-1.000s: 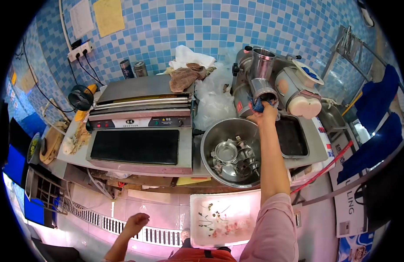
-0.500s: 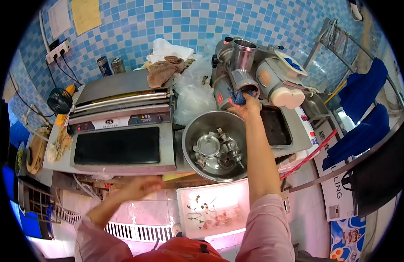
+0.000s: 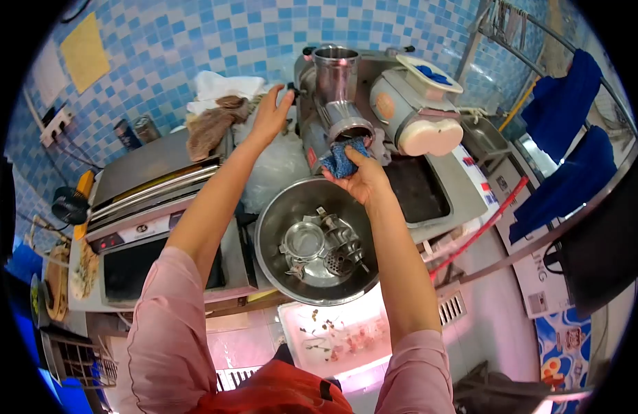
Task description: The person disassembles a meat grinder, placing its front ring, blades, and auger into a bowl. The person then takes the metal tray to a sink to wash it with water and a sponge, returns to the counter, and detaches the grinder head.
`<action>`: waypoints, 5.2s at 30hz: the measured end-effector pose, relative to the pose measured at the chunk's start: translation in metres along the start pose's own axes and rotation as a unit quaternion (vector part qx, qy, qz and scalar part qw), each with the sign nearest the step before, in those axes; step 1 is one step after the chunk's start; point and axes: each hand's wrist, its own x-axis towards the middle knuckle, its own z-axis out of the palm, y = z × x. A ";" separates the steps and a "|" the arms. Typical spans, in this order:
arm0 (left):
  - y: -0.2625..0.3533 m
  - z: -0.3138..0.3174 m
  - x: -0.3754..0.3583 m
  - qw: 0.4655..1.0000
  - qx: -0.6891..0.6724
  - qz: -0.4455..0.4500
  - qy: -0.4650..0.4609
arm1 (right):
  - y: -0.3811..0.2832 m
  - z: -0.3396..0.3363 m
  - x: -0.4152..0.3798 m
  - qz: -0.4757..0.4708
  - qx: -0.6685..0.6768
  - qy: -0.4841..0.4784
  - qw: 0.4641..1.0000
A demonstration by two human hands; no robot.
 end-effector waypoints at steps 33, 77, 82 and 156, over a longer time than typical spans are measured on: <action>-0.007 0.064 0.038 0.972 -0.066 -0.149 0.170 | 0.000 0.012 -0.003 -0.049 -0.015 0.038 0.998; -0.008 0.022 0.050 0.874 -0.263 -0.387 -0.130 | 0.038 0.010 -0.080 -0.120 -0.309 0.083 0.940; -0.027 0.023 0.056 0.822 -0.263 -0.462 -0.203 | 0.076 -0.024 -0.088 -0.175 -0.729 0.053 0.660; -0.032 0.030 0.093 0.823 -0.151 -0.470 -0.280 | 0.036 0.115 0.131 -0.135 -0.327 0.162 0.921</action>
